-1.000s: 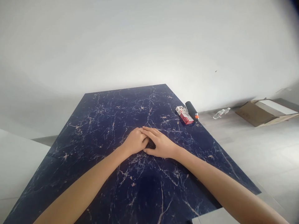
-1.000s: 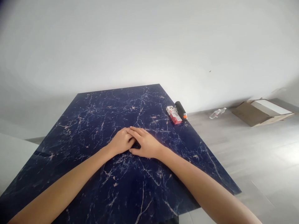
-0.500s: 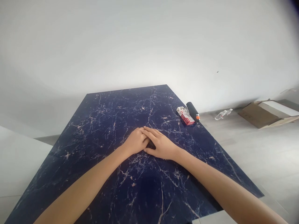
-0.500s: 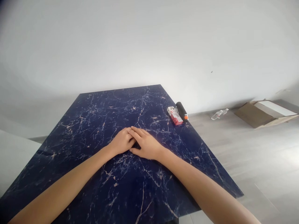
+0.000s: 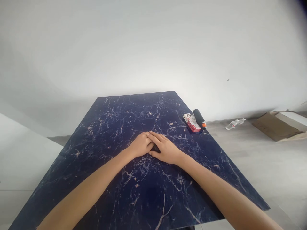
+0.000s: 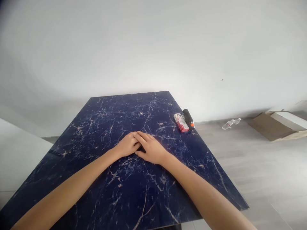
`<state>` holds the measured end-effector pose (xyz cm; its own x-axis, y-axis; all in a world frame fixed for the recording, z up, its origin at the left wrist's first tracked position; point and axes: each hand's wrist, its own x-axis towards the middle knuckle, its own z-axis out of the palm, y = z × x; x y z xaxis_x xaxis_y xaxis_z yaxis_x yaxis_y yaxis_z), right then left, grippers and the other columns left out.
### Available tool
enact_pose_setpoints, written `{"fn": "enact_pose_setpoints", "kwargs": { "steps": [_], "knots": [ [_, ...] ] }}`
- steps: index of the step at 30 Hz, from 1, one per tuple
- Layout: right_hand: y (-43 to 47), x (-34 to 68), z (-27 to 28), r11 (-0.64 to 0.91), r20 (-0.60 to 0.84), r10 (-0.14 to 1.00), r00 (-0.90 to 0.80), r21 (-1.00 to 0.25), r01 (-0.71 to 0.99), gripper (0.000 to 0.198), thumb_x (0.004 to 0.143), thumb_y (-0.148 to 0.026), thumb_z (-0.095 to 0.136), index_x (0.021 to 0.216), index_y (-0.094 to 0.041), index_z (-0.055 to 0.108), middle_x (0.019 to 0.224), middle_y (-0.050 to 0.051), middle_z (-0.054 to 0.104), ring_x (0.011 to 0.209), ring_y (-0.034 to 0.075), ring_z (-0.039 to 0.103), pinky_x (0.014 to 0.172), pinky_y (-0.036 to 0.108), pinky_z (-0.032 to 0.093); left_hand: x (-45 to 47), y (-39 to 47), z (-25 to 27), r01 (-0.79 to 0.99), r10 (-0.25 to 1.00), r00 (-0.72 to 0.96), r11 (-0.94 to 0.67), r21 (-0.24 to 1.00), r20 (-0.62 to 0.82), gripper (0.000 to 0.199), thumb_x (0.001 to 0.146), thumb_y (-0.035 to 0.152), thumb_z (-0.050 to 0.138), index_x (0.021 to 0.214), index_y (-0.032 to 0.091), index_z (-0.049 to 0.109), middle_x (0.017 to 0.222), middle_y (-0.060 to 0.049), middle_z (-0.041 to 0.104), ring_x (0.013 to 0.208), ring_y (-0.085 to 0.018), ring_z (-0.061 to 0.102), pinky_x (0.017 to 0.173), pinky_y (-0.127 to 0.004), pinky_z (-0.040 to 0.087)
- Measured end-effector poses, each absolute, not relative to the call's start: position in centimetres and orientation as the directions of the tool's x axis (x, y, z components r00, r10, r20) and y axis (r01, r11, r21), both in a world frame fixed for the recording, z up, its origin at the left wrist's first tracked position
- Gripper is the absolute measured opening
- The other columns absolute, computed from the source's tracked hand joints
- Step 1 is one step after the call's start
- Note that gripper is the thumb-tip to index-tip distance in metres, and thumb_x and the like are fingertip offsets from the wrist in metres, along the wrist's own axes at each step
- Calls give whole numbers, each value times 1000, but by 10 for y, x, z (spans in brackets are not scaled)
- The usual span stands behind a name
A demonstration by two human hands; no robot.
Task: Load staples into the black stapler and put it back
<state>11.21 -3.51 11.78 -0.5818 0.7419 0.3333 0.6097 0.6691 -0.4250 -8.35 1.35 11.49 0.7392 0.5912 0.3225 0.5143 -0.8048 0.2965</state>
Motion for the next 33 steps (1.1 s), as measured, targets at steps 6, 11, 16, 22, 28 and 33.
{"fn": "enact_pose_setpoints", "kwargs": {
  "steps": [6, 11, 16, 22, 28, 33],
  "knots": [
    [-29, 132, 132, 707, 390, 707, -590, -362, 608, 48, 98, -24, 56, 146, -22, 54, 144, 9, 62, 131, 28, 56, 113, 48, 46, -114, -13, 124, 532, 606, 703, -796, 289, 372, 32, 106, 26, 47, 131, 22, 66, 131, -8, 70, 125, -27, 60, 108, -50, 48],
    [3, 186, 144, 432, 565, 799, -207, -298, 851, 32, 101, -21, 45, 123, -18, 69, 117, 11, 74, 112, 29, 63, 105, 47, 47, -182, -29, 123, 660, 743, 602, -669, 342, 292, 37, 108, 29, 40, 138, 25, 62, 138, -5, 67, 130, -26, 58, 112, -49, 47],
    [19, 251, 138, -175, 517, 780, 352, -360, 916, 57, 95, -39, 51, 146, -12, 52, 144, 23, 56, 131, 40, 51, 107, 56, 40, -220, -30, 121, 757, 857, 454, -515, 401, 244, 40, 109, 36, 36, 134, 24, 65, 135, -6, 68, 127, -25, 60, 113, -48, 46],
    [25, 278, 126, -401, 127, 854, 504, -457, 794, 50, 94, -45, 52, 134, -19, 62, 107, 18, 74, 96, 33, 68, 80, 40, 49, -215, -31, 124, 741, 806, 555, -591, 318, 206, 40, 109, 36, 37, 131, 25, 68, 137, -5, 67, 128, -27, 57, 114, -52, 42],
    [25, 212, 125, -249, 190, 900, 393, -516, 819, 46, 91, -44, 55, 130, -22, 66, 101, 12, 76, 92, 30, 70, 80, 37, 49, -213, -33, 125, 733, 796, 565, -606, 310, 218, 41, 110, 37, 35, 131, 24, 68, 135, -6, 67, 125, -27, 57, 110, -50, 44],
    [24, 112, 127, -34, 216, 954, 209, -613, 790, 49, 90, -39, 61, 135, -21, 62, 115, 11, 75, 100, 28, 70, 85, 35, 51, -214, -33, 123, 773, 821, 505, -568, 283, 268, 45, 110, 37, 31, 144, 24, 58, 143, -9, 61, 130, -30, 55, 111, -53, 43]
  ]
}}
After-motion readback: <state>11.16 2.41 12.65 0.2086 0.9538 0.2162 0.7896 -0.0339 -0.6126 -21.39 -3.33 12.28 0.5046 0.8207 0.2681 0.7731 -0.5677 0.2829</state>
